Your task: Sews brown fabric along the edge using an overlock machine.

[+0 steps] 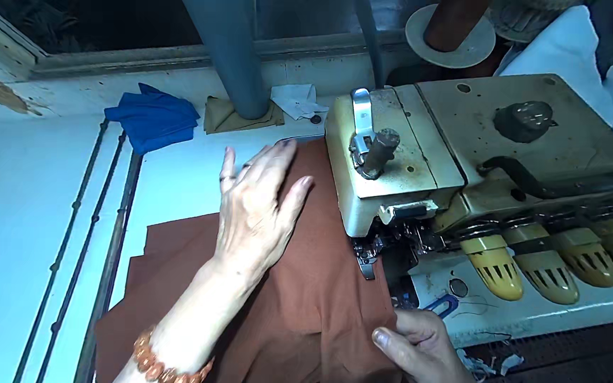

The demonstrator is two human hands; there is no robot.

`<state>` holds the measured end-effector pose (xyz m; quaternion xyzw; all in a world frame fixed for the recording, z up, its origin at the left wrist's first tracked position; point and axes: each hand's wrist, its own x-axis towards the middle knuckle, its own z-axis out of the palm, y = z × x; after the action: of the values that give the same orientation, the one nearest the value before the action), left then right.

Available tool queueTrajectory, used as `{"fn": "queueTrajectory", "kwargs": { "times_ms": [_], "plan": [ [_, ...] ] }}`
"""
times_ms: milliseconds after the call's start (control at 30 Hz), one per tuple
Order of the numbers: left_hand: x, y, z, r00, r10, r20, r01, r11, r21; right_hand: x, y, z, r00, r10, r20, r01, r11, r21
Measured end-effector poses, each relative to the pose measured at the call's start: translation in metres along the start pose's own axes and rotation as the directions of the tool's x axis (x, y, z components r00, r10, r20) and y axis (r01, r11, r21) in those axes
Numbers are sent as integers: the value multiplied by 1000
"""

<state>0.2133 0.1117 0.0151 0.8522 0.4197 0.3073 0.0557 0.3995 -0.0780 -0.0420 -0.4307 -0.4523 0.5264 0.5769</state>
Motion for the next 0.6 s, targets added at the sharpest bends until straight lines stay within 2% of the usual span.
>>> {"fn": "queueTrajectory", "kwargs": {
  "times_ms": [67, 133, 200, 267, 333, 400, 467, 500, 533, 600],
  "plan": [
    [-35, -10, -6, 993, -93, 68, 97, 994, -52, -12, 3, -4, 996, 27, 87, -23, 999, -48],
    [-93, -26, -11, 983, -112, 143, 122, 990, -66, -26, 9, -7, 987, 77, 139, -58, 989, -138],
    [-149, -38, -22, 978, -55, 200, 57, 998, -3, -37, 14, -10, 976, 122, 182, -78, 969, -234],
    [-178, -48, -49, 956, -20, 292, -5, 997, 83, -38, 12, -11, 959, 95, 269, -30, 971, -236],
    [-176, -64, -79, 969, -61, 240, 7, 976, 219, -33, 7, -8, 935, 18, 354, 50, 982, -182],
    [-147, -69, -102, 980, -172, 100, 137, 946, 292, -29, 4, 1, 933, -8, 360, 67, 987, -150],
    [-119, -62, -108, 966, -256, -27, 252, 922, 293, -30, 4, 7, 936, 22, 351, 39, 985, -168],
    [-112, -53, -106, 964, -258, -64, 265, 927, 267, -34, 5, 8, 942, 53, 330, 11, 982, -187],
    [-107, -36, -101, 971, -226, -82, 240, 942, 234, -39, 6, 8, 946, 90, 311, -27, 979, -203],
    [-108, 10, -85, 995, -64, -80, 70, 994, 84, -50, 10, 4, 942, 195, 275, -150, 973, -176]
  ]
}}
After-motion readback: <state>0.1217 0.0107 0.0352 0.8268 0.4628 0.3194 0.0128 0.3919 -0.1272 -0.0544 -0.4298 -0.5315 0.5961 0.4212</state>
